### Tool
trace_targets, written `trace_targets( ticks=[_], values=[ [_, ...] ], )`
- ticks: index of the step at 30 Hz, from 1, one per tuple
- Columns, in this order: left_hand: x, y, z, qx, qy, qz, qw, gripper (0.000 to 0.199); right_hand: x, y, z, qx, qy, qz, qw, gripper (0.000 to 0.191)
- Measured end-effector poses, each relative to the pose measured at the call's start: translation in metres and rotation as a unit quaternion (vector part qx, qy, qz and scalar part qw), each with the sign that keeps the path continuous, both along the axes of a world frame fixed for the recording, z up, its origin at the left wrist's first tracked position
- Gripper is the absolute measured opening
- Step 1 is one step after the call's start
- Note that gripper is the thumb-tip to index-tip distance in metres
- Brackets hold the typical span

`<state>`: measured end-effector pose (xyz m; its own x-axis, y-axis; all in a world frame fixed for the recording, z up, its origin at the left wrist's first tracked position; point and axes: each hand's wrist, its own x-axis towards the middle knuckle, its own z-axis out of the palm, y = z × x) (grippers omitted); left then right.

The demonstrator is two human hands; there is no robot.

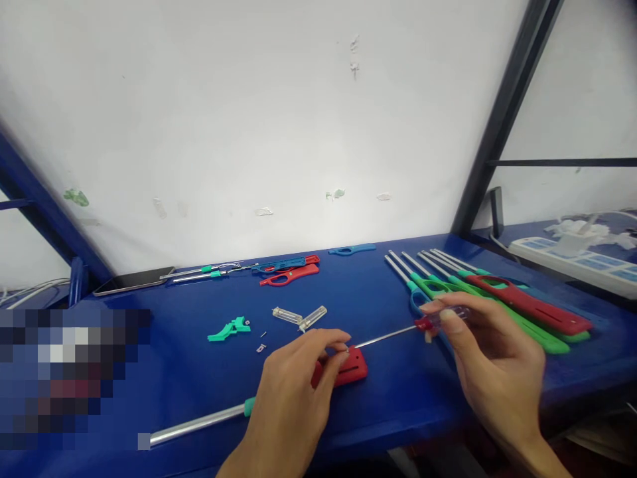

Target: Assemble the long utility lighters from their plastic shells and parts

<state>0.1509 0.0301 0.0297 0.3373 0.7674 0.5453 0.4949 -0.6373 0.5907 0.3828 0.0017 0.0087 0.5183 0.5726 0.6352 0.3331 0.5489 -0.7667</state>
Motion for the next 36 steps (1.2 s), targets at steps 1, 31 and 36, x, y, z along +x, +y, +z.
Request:
trace_targets(
  ticks=[1, 31, 36],
  values=[
    [0.000, 0.000, 0.000, 0.000, -0.008, 0.004, 1.000, 0.023, 0.000, -0.001, 0.000, 0.002, -0.003, 0.004, 1.000, 0.016],
    [0.012, -0.008, -0.007, -0.054, -0.075, -0.048, 0.995, 0.025, 0.005, -0.002, -0.005, 0.079, -0.009, 0.057, 0.995, 0.015],
    [0.012, -0.010, -0.009, -0.020, -0.043, -0.024, 0.999, 0.033, -0.004, -0.001, 0.007, 0.114, -0.035, 0.083, 0.989, 0.014]
  ],
)
